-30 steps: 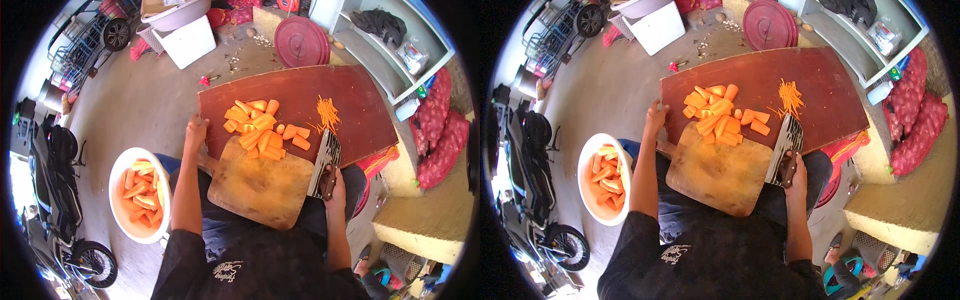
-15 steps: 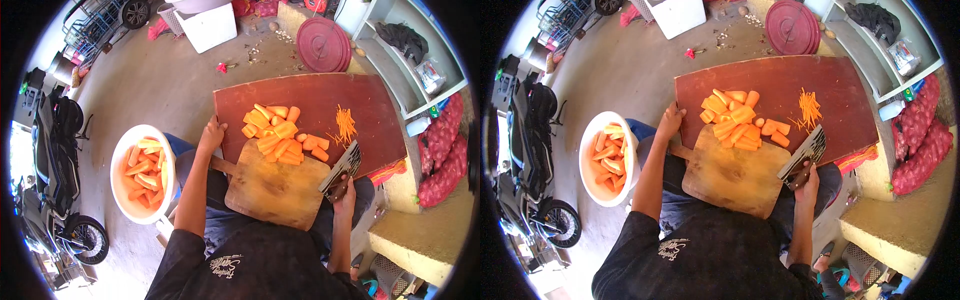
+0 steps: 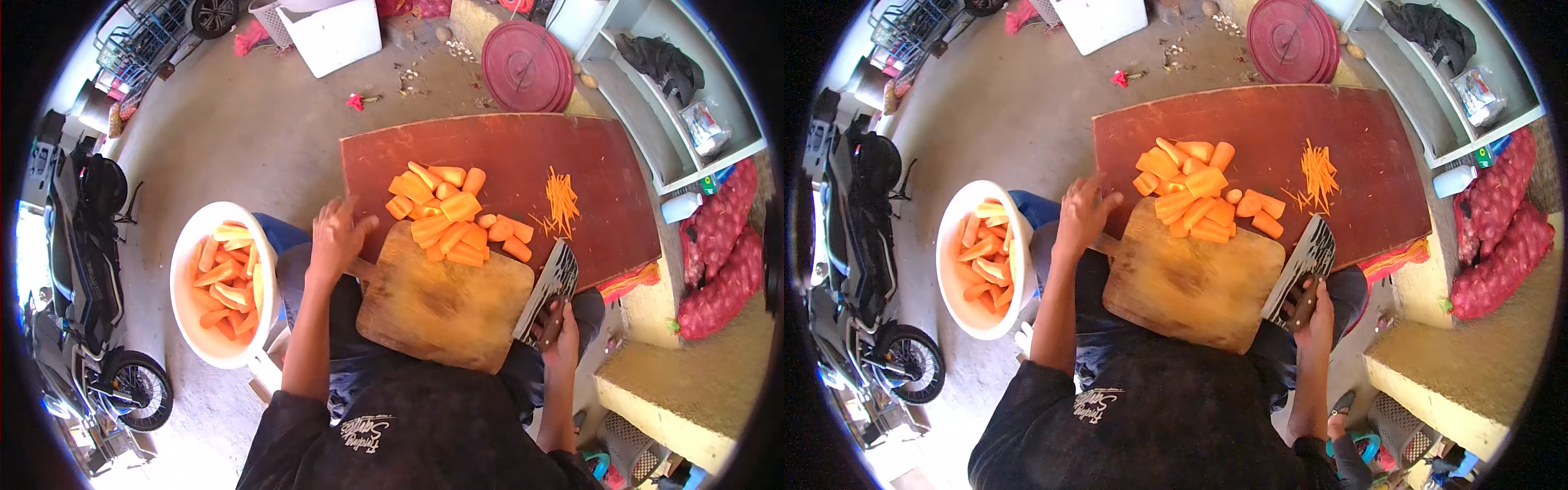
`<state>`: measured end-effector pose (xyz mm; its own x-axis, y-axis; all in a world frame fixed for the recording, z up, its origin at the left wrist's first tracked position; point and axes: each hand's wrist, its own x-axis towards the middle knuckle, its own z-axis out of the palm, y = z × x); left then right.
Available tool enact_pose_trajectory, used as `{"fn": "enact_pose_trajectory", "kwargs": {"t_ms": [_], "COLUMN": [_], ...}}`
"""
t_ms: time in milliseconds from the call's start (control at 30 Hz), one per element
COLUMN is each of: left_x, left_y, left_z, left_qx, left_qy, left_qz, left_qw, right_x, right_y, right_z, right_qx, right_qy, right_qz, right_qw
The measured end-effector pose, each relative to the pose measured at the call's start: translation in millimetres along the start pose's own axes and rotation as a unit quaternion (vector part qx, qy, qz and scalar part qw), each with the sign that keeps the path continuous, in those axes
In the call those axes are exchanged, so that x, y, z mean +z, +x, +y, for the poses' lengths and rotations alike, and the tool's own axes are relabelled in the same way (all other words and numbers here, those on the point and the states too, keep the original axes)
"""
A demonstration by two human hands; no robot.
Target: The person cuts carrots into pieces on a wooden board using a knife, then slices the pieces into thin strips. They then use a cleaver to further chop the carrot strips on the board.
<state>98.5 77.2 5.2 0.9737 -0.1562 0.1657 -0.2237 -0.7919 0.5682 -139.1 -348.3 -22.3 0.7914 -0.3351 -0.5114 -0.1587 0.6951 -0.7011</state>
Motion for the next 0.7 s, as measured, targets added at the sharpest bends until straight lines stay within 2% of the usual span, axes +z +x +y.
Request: {"fn": "enact_pose_trajectory", "kwargs": {"t_ms": [133,233,267,400,500,533,633,700], "left_x": [0,15,16,26,44,48,73,80], "left_y": [-46,-63,-62,-46,-30,-23,-18,-15], "left_z": [40,57,58,70,86,96,108,106], "left_qx": [0.103,0.084,0.061,0.138,0.212,0.236,0.267,0.270], "left_qy": [0.029,0.049,0.030,0.021,0.031,0.046,0.073,0.095], "left_qz": [-0.055,-0.081,-0.100,-0.031,-0.077,-0.108,-0.094,-0.074], "left_qw": [0.993,0.992,0.993,0.990,0.974,0.965,0.956,0.955], "right_x": [3,7,11,29,43,48,62,59], "right_y": [-42,-60,-64,-69,-73,-72,-78,-75], "right_z": [-6,-20,-20,-20,-28,-25,-36,-38], "right_qx": [-0.023,-0.009,-0.011,0.002,-0.056,-0.124,-0.122,-0.132], "right_qy": [-0.095,-0.181,-0.205,-0.336,-0.479,-0.515,-0.522,-0.551], "right_qz": [0.056,-0.007,0.001,-0.026,-0.061,-0.062,-0.035,-0.018], "right_qw": [0.994,0.983,0.979,0.941,0.874,0.846,0.843,0.824]}}
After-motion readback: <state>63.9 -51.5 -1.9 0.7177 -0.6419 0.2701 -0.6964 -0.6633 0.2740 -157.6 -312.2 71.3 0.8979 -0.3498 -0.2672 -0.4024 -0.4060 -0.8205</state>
